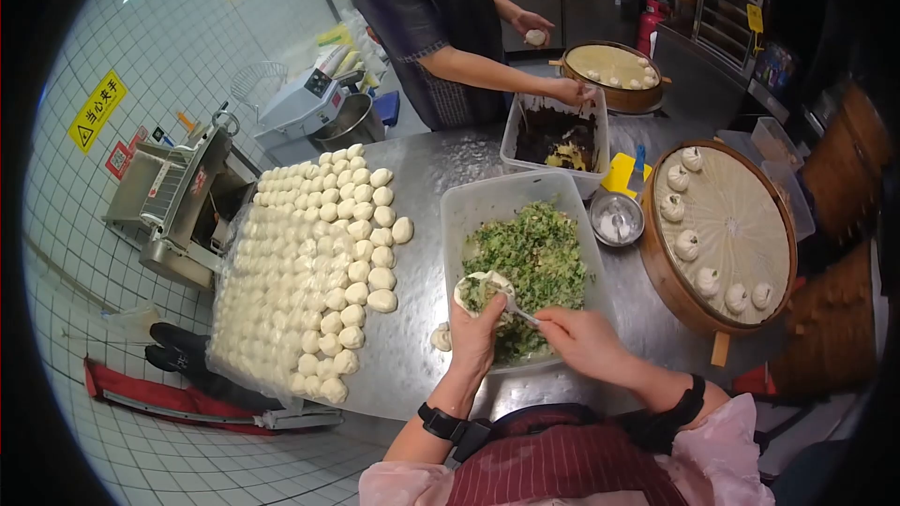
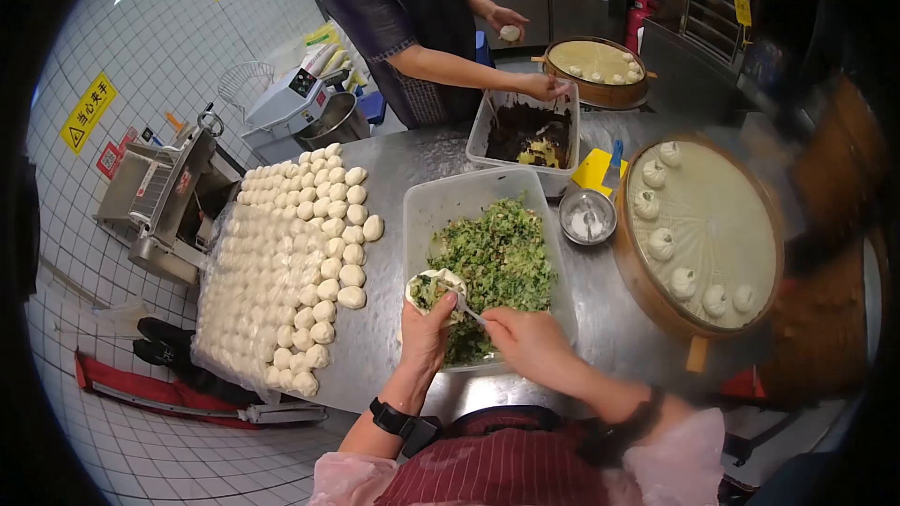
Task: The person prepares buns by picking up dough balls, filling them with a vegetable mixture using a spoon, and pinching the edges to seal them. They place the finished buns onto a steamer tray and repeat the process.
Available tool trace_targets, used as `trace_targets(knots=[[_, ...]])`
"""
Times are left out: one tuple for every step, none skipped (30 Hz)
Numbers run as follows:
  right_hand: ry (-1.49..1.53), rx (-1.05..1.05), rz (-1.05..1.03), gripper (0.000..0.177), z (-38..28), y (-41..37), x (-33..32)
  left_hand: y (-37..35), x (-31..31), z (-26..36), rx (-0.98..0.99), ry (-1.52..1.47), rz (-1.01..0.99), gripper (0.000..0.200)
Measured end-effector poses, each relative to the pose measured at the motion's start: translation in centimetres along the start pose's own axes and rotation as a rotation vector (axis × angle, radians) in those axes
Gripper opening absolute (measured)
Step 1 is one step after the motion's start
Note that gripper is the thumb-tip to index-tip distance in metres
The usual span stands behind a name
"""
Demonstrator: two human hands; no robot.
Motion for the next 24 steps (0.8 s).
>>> trace_targets(knots=[[0.021, 0.038, -0.020, 0.024, 0.3, 0.0, -0.7, 0.1, 0.0, 0.1, 0.008, 0.000, 0.009, 0.045], [0.039, 0.076, -0.043, 0.024, 0.6, 0.0, -1.3, 0.3, -0.3, -0.1, 0.008, -0.003, 0.014, 0.045], [0.037, 0.075, -0.048, 0.024, 0.8, -0.1, -2.2, 0.7, -1.1, -0.2, 0.026, 0.020, 0.056, 0.045], [-0.016, 0.078, -0.053, 0.024, 1.1, -0.2, -3.2, 1.0, -1.8, -0.1, 0.045, 0.044, 0.097, 0.045], [-0.071, 0.082, -0.057, 0.024, 1.0, -0.2, -4.0, 1.2, -2.0, 0.2, 0.047, 0.040, 0.097, 0.045], [-0.191, 0.036, 0.015, 0.020, 0.0, -0.1, -5.3, 1.4, -2.1, 0.2, 0.016, 0.034, 0.073, 0.043], [-0.194, 0.041, 0.017, 0.020, 0.5, 0.4, -5.4, 1.4, -1.9, 0.1, -0.021, 0.031, 0.046, 0.041], [-0.513, 0.028, -0.059, 0.018, 1.7, 1.0, -4.6, 1.2, -1.5, -0.4, -0.107, -0.002, 0.009, 0.045], [-0.828, 0.017, -0.137, 0.016, 3.3, 1.4, -3.5, 1.0, -1.1, -0.4, -0.118, 0.002, -0.002, 0.045], [-0.827, 0.032, -0.128, 0.016, 5.1, 2.0, -2.7, 0.7, 0.0, -1.3, -0.236, -0.049, -0.069, 0.044], [-0.846, -0.144, -0.138, 0.014, 5.8, 2.8, -0.7, 0.5, 1.0, -2.2, -0.351, -0.102, -0.137, 0.042], [-0.863, -0.323, -0.152, 0.013, 5.8, 3.0, 0.9, 0.2, 1.5, -2.7, -0.386, -0.120, -0.193, 0.038], [-0.871, -0.321, -0.146, 0.013, 6.5, 3.4, 1.4, 0.0, 1.9, -2.4, -0.383, -0.123, -0.201, 0.038], [-0.877, -0.295, -0.145, 0.011, 7.2, 3.7, 1.9, -0.8, 2.5, -2.5, -0.473, -0.296, -0.194, 0.036], [-0.880, -0.271, -0.147, 0.011, 6.7, 4.1, 2.2, -1.6, 3.0, -2.4, -0.562, -0.469, -0.181, 0.035], [-0.878, -0.275, -0.154, 0.011, 6.0, 4.0, 2.2, -1.8, 2.8, -2.3, -0.564, -0.444, -0.172, 0.035], [-0.700, -0.301, 0.005, 0.014, 4.2, 3.7, 0.5, -1.9, 2.5, -2.1, -0.562, -0.449, -0.162, 0.035], [-0.518, -0.323, 0.160, 0.019, 2.4, 3.3, -1.3, -2.0, 2.1, -2.1, -0.573, -0.380, -0.174, 0.034], [-0.518, -0.328, 0.148, 0.019, 1.6, 3.1, -1.2, -2.1, 1.9, -2.2, -0.584, -0.313, -0.188, 0.033], [-0.222, -0.141, 0.113, 0.024, 2.8, 3.4, -1.7, -2.0, 1.8, -2.1, -0.581, -0.322, -0.180, 0.033], [0.073, 0.054, 0.081, 0.029, 4.4, 3.4, -1.5, -2.1, 2.0, -2.1, -0.570, -0.288, -0.213, 0.032], [0.075, 0.062, 0.082, 0.029, 4.6, 3.2, -1.4, -2.3, 2.3, -2.1, -0.564, -0.249, -0.252, 0.032], [0.244, 0.148, 0.008, 0.028, 5.4, 2.9, -0.6, -2.4, 2.5, -2.2, -0.573, -0.245, -0.256, 0.032], [0.412, 0.231, -0.064, 0.028, 6.0, 2.6, 0.3, -2.5, 2.7, -2.3, -0.579, -0.227, -0.263, 0.032]])
Point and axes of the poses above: each hand's wrist, its own y-axis towards the middle knuckle, its own x-axis out of the palm, z = x × y, the point moved 9 cm from there along y, towards the middle knuckle, and after that the axes turned 7 degrees about y, right-handed, at the moved point
